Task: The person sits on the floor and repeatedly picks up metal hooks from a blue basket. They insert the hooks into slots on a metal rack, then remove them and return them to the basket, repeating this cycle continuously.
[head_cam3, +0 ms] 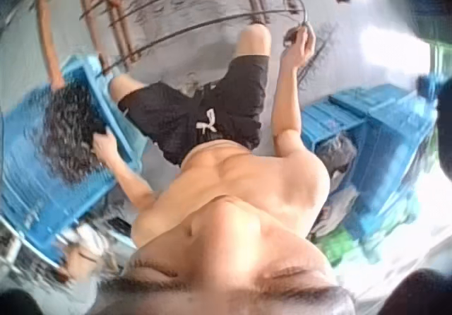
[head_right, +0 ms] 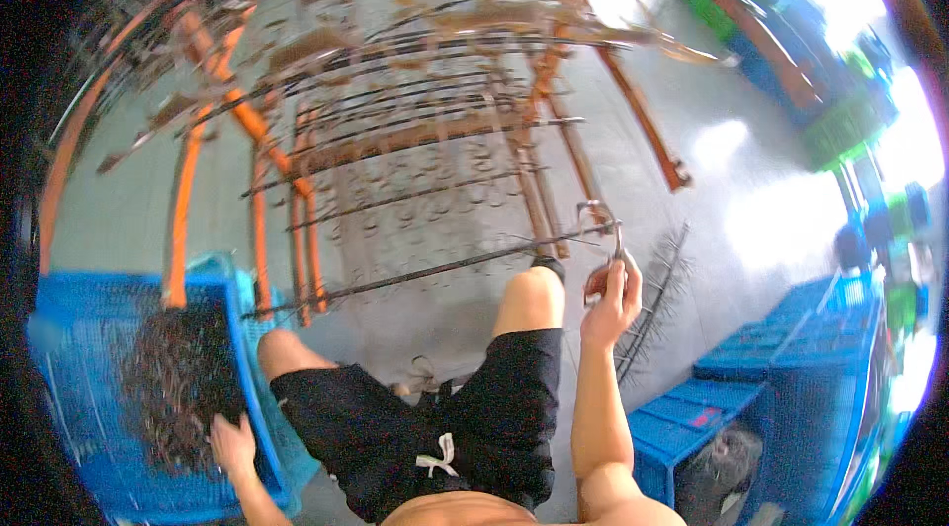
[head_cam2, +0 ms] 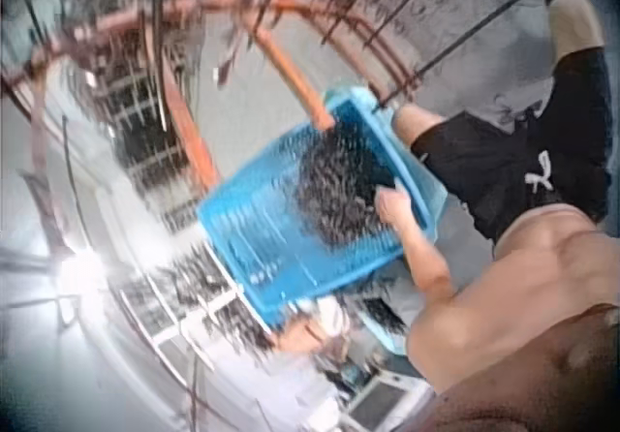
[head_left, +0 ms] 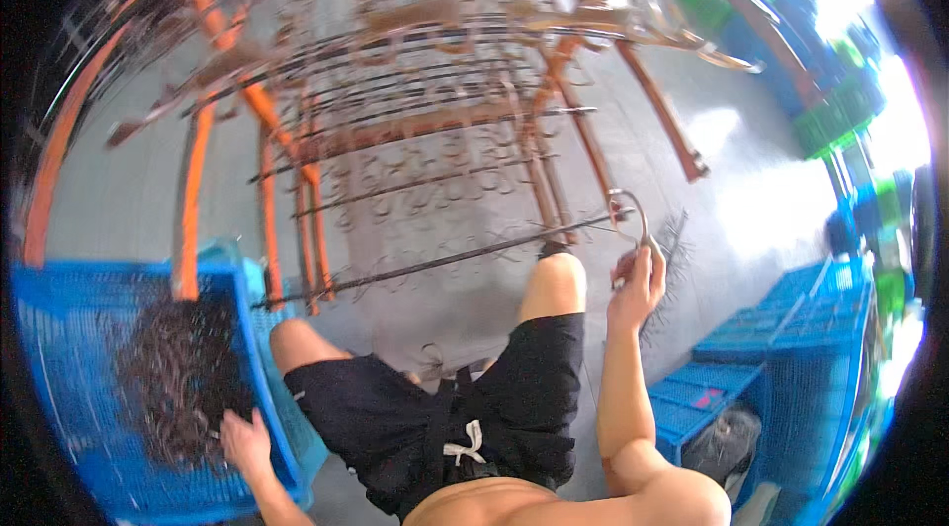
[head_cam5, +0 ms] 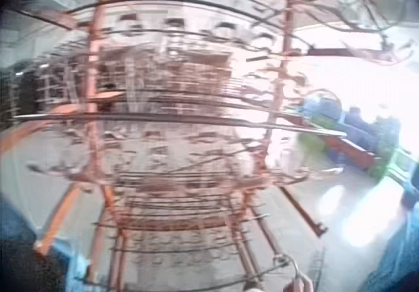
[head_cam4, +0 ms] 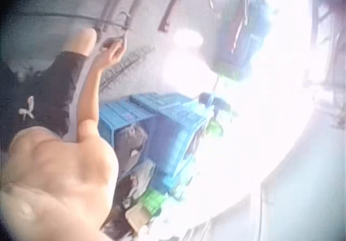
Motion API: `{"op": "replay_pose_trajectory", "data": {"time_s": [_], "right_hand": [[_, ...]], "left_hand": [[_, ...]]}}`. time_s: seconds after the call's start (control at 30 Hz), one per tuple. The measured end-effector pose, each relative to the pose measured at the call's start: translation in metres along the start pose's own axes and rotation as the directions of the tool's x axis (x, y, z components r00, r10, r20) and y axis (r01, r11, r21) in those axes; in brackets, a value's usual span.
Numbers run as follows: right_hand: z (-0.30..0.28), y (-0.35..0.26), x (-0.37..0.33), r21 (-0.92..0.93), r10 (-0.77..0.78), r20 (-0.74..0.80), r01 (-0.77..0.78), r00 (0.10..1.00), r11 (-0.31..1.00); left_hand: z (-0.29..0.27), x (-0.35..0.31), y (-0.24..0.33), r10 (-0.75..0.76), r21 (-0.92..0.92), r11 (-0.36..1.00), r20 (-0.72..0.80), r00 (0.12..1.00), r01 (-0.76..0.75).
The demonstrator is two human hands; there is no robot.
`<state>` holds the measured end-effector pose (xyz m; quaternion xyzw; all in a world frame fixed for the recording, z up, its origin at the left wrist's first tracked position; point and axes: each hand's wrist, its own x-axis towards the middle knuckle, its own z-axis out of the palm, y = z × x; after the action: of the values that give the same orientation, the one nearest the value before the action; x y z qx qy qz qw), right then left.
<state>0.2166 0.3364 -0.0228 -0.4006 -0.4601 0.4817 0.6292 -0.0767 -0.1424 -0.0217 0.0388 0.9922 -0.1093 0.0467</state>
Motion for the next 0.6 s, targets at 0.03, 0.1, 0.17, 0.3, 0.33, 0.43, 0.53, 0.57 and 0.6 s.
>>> {"op": "replay_pose_trajectory", "data": {"time_s": [0.03, 0.1, 0.17, 0.3, 0.33, 0.43, 0.53, 0.57, 0.6], "right_hand": [[-0.011, 0.012, 0.018, -0.008, -0.050, -0.099, 0.049, 0.994, 0.999], [-0.027, 0.034, 0.039, -0.005, 0.100, -0.189, -0.103, 0.977, 0.995], [-0.030, 0.052, 0.045, 0.038, 0.203, -0.204, -0.199, 0.958, 0.979], [-0.030, 0.075, 0.042, 0.111, 0.285, -0.130, -0.271, 0.950, 0.956], [-0.031, 0.077, 0.040, 0.141, 0.308, -0.092, -0.294, 0.947, 0.945], [-0.020, 0.078, 0.036, 0.200, 0.370, -0.034, -0.357, 0.928, 0.912], [-0.020, 0.073, 0.041, 0.189, 0.354, -0.014, -0.345, 0.935, 0.919], [-0.020, 0.072, 0.042, 0.177, 0.339, -0.005, -0.333, 0.941, 0.926], [-0.019, 0.072, 0.044, 0.177, 0.371, -0.055, -0.356, 0.927, 0.917]], "left_hand": [[0.041, 0.001, -0.028, -0.053, 0.173, 0.984, 0.024, 0.998, 0.048], [0.056, 0.008, -0.037, -0.198, 0.372, 0.928, 0.438, 0.877, 0.024], [0.103, 0.031, -0.070, -0.246, 0.416, 0.909, 0.529, 0.812, 0.004], [0.114, 0.044, -0.085, -0.336, 0.237, 0.941, 0.575, 0.746, 0.241], [0.098, 0.040, -0.075, -0.376, 0.176, 0.924, 0.587, 0.717, 0.340], [0.106, 0.043, -0.104, -0.138, -0.073, 0.973, 0.578, 0.804, 0.219], [0.109, 0.043, -0.117, 0.125, -0.318, 0.947, 0.516, 0.847, 0.054], [0.109, 0.044, -0.117, 0.210, -0.394, 0.919, 0.483, 0.850, -0.003], [0.108, 0.051, -0.116, 0.105, -0.291, 0.955, 0.492, 0.864, 0.050]]}}
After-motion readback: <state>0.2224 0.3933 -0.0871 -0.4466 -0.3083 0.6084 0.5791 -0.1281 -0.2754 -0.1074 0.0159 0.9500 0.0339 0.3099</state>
